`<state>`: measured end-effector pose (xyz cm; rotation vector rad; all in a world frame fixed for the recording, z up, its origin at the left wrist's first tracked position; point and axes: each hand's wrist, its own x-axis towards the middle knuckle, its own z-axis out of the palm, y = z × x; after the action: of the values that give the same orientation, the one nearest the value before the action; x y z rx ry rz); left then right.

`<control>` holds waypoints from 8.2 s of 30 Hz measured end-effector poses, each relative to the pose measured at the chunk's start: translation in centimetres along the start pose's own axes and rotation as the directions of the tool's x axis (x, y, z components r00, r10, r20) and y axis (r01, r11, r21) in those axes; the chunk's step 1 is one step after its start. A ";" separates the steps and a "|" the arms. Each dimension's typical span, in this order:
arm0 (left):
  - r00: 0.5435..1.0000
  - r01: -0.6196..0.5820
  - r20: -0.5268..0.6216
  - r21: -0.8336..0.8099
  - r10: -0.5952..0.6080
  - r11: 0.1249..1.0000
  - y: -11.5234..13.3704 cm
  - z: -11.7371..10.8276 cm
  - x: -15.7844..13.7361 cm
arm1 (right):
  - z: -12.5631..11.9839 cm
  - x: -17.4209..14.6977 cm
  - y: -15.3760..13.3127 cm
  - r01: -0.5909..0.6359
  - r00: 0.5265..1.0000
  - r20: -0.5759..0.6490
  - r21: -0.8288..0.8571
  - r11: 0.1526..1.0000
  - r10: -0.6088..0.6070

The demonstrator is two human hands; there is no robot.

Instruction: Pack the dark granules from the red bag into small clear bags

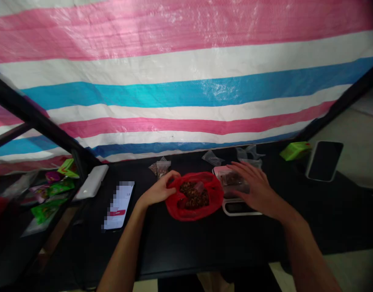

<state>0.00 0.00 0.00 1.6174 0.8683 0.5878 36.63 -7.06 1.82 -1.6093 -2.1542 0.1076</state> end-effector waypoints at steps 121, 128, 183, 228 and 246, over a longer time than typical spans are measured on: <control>0.777 -0.198 -0.430 0.524 0.459 0.828 -1.9 4.4 1.5 | 7.2 8.8 -11.1 0.167 0.976 -0.214 0.606 0.778 -0.042; 0.792 -0.217 -0.416 0.493 0.448 0.842 -0.9 3.9 1.4 | 7.3 7.4 -9.9 0.115 0.993 -0.078 0.654 0.747 -0.085; 0.758 -0.282 -0.544 0.226 0.361 0.932 -0.5 4.1 1.8 | 8.1 8.1 -10.0 -0.078 0.978 -0.024 0.879 0.470 0.208; 0.780 -0.340 -0.479 0.216 0.403 0.915 -0.1 3.9 1.6 | 8.6 7.4 -10.5 0.047 0.994 -0.097 0.758 0.651 0.041; 0.829 -0.332 -0.459 0.056 0.319 0.942 -0.4 4.1 1.9 | 7.3 7.8 -9.3 0.094 0.991 -0.130 0.630 0.770 -0.015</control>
<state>4.18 -0.86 -1.47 1.6385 0.9231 1.2641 23.72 -1.33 0.57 -1.1149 -1.7857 0.6400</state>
